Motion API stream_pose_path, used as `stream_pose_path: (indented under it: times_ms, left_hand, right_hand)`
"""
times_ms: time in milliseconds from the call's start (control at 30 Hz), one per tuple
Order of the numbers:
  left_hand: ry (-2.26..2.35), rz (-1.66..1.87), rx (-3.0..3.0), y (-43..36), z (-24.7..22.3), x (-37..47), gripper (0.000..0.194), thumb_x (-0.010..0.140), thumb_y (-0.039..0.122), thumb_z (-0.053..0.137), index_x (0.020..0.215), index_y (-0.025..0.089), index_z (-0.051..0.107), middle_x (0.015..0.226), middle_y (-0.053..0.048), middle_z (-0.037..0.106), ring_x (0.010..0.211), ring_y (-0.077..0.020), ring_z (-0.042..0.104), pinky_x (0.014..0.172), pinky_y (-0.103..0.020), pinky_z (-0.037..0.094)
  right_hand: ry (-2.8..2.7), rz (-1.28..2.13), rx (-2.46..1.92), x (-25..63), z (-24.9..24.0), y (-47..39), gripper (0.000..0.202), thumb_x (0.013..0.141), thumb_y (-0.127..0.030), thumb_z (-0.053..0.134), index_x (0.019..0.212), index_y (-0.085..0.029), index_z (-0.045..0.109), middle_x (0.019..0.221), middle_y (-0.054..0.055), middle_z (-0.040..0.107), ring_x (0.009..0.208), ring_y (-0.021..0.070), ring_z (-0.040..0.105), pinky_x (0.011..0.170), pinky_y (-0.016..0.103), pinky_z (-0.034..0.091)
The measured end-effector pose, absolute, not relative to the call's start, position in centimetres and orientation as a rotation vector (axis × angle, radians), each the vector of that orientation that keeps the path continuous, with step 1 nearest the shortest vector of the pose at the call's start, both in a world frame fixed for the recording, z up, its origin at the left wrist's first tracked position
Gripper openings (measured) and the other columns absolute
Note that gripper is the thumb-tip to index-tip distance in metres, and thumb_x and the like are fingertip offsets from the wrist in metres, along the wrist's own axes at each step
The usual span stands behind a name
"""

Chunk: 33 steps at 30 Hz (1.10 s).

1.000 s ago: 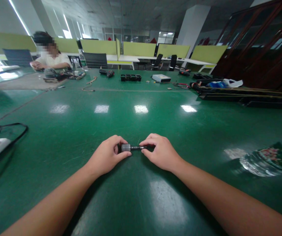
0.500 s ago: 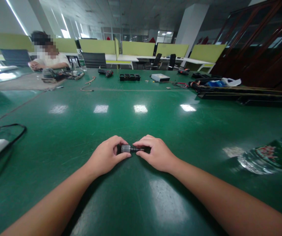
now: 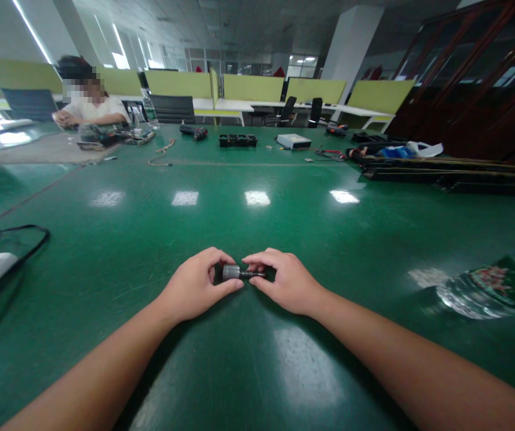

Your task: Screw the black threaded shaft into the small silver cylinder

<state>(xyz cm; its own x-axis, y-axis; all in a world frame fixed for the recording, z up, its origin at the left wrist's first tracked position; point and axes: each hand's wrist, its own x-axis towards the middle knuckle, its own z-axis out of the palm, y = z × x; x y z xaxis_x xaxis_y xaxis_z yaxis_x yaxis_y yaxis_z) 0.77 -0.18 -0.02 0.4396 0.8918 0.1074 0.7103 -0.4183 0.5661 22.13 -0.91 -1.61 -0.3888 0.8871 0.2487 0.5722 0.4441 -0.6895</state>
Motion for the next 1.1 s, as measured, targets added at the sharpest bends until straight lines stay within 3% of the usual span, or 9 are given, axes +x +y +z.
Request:
stream_pose_path:
  times_ms: [167,733,1100]
  left_hand:
    - [1.309,0.563,2.271,-0.02,0.04,0.75,0.029,0.085,0.043,0.060,0.104,0.022,0.067,0.080,0.000,0.059,0.066,-0.0144,0.051,0.062,-0.026,0.038]
    - [1.248,0.570,2.284,0.00,-0.07,0.71,0.025,0.081,0.040,0.067,0.100,0.024,0.069,0.089,-0.001,0.064,0.076,-0.0160,0.055,0.070,-0.027,0.041]
    - [1.262,0.586,2.281,-0.08,-0.13,0.77,0.024,0.080,0.039,0.068,0.098,0.024,0.070,0.089,-0.001,0.064,0.075,-0.0160,0.055,0.069,-0.027,0.042]
  right_hand:
    - [-2.095,0.679,-1.196,22.13,-1.60,-0.94,0.034,0.076,-0.011,0.066,0.109,-0.020,0.068,0.089,0.004,0.068,0.079,0.0142,0.061,0.077,0.030,0.050]
    - [-2.200,0.608,-1.122,22.20,-1.51,-0.79,0.017,0.080,-0.017,0.067,0.096,-0.021,0.072,0.088,0.002,0.071,0.082,0.0162,0.059,0.077,0.031,0.044]
    - [-2.196,0.597,-1.174,22.30,-1.19,-0.85,0.016,0.076,-0.012,0.066,0.089,-0.020,0.070,0.082,0.001,0.069,0.078,0.0156,0.057,0.073,0.030,0.044]
